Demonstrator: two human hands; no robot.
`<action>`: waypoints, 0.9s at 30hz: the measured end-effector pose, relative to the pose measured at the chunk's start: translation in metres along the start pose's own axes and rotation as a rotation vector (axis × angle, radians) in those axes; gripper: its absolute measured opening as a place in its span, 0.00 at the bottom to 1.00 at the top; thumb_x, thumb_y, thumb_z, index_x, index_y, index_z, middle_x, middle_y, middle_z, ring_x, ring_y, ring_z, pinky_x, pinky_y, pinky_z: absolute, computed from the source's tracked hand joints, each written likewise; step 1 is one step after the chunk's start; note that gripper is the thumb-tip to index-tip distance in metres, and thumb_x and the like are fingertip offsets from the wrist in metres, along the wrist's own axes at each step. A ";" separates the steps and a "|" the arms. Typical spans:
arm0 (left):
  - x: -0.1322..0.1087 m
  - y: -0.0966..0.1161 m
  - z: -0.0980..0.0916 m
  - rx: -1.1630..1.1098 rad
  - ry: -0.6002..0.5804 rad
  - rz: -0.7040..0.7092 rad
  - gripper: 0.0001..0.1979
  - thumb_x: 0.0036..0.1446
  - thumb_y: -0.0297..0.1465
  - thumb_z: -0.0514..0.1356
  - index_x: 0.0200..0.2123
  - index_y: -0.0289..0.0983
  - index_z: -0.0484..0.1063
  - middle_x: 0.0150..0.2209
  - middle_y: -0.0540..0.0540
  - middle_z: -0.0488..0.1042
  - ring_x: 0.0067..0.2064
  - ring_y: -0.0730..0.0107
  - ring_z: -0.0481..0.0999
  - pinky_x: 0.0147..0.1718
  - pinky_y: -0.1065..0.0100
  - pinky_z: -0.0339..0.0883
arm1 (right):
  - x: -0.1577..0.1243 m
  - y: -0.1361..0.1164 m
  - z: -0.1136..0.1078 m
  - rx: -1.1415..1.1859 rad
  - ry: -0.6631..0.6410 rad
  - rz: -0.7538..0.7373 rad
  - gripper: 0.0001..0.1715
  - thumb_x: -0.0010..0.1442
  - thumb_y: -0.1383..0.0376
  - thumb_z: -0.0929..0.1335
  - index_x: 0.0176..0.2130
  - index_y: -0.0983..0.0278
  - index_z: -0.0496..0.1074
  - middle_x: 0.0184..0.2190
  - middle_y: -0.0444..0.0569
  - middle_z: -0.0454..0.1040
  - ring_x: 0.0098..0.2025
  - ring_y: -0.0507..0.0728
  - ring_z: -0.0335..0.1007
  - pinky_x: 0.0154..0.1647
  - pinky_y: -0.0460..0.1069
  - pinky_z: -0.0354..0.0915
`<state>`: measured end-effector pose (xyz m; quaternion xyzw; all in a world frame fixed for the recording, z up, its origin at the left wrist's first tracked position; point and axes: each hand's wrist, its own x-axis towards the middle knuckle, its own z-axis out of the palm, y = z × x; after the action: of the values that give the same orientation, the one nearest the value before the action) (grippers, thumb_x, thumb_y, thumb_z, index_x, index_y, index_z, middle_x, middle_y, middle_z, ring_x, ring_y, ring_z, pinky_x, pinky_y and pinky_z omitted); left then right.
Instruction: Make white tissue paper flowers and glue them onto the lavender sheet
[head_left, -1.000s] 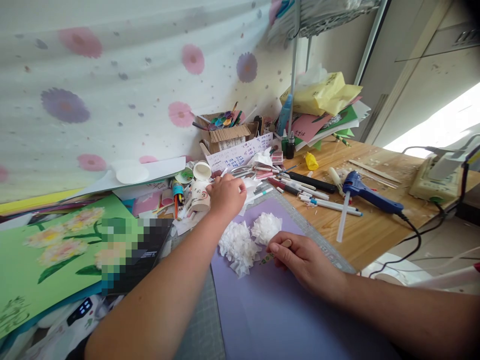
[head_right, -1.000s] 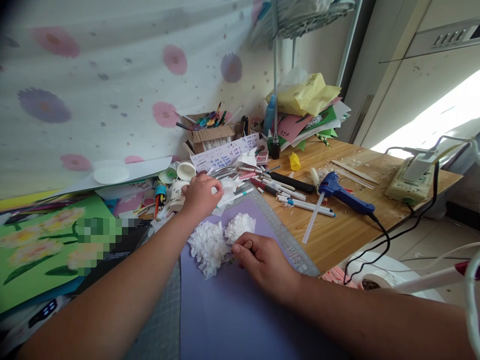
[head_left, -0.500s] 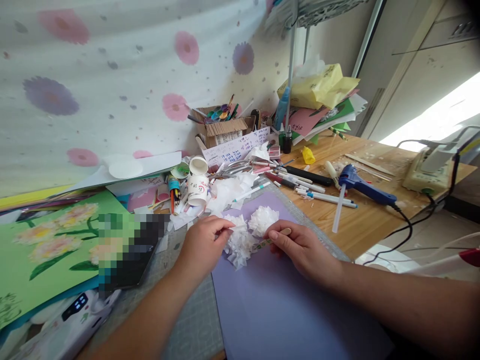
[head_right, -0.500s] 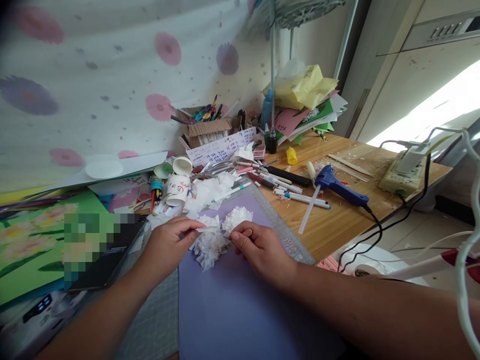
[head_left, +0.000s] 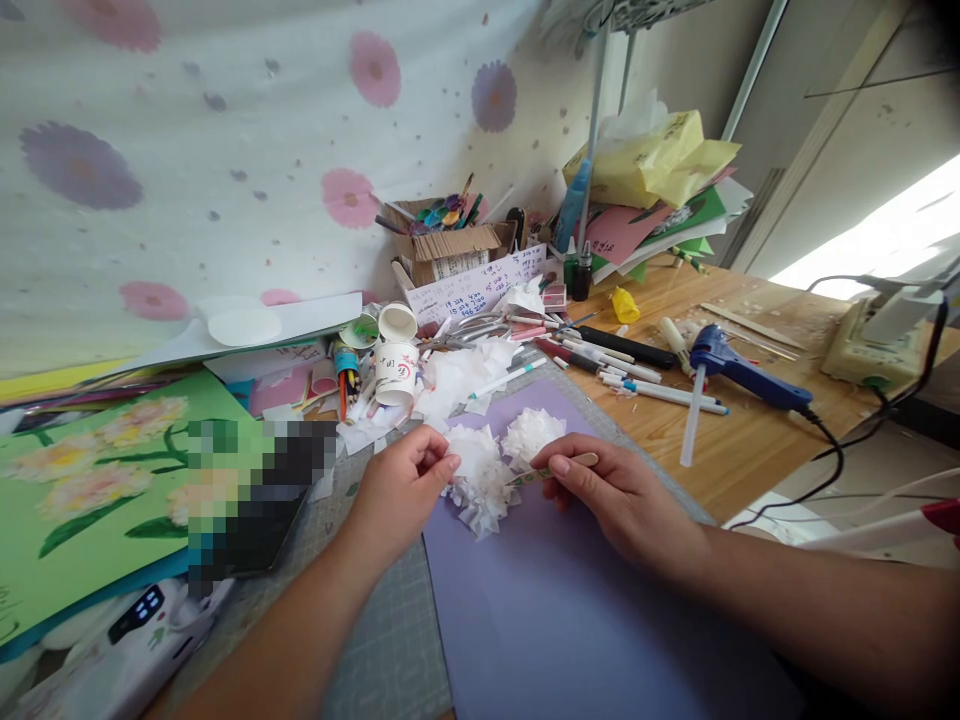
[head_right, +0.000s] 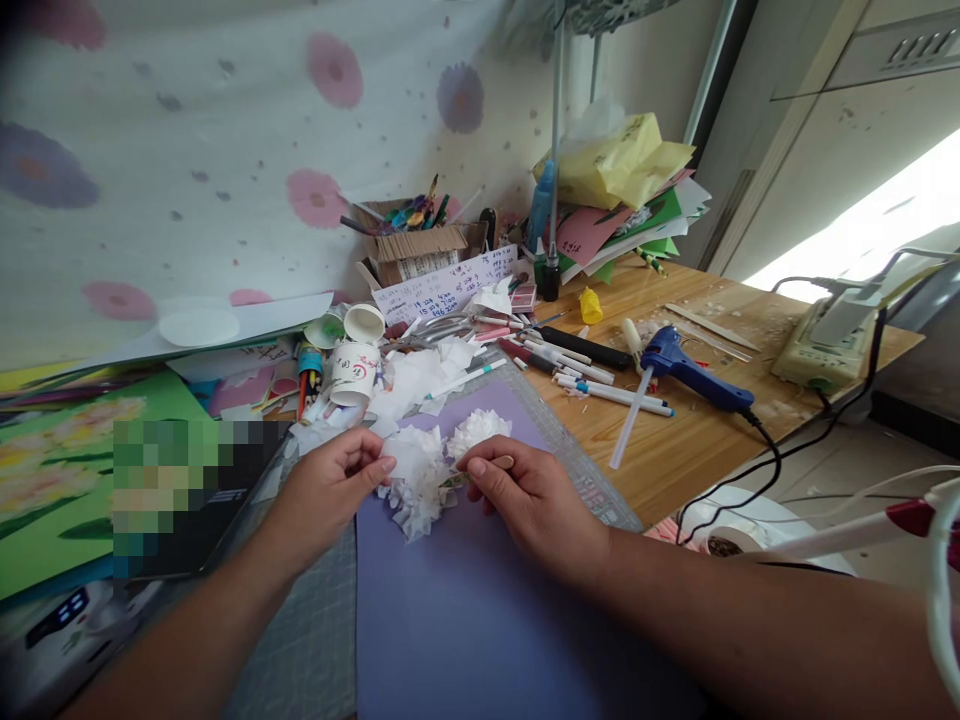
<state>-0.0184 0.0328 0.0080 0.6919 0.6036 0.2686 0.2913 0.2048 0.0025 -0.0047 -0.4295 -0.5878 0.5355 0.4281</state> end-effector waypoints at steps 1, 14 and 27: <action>0.000 0.000 -0.001 0.027 0.001 0.002 0.08 0.55 0.36 0.55 0.26 0.40 0.64 0.22 0.55 0.68 0.26 0.71 0.68 0.26 0.71 0.59 | 0.000 0.000 0.000 -0.001 -0.003 0.001 0.19 0.61 0.52 0.63 0.36 0.66 0.70 0.26 0.46 0.70 0.28 0.52 0.66 0.29 0.46 0.64; 0.002 -0.006 -0.005 0.143 0.167 0.073 0.09 0.52 0.29 0.55 0.36 0.40 0.73 0.32 0.51 0.71 0.31 0.69 0.70 0.31 0.70 0.59 | 0.000 0.000 -0.001 -0.035 -0.029 0.024 0.19 0.61 0.53 0.63 0.37 0.67 0.70 0.26 0.46 0.69 0.27 0.51 0.64 0.29 0.46 0.63; -0.003 -0.001 -0.012 0.073 0.266 0.002 0.07 0.54 0.31 0.54 0.31 0.40 0.72 0.26 0.54 0.72 0.28 0.70 0.68 0.28 0.71 0.57 | -0.001 0.003 0.000 -0.070 -0.031 0.042 0.19 0.62 0.53 0.62 0.37 0.66 0.70 0.26 0.47 0.69 0.28 0.51 0.64 0.30 0.46 0.62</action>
<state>-0.0281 0.0308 0.0158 0.6609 0.6456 0.3362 0.1829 0.2050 0.0017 -0.0080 -0.4480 -0.6038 0.5300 0.3923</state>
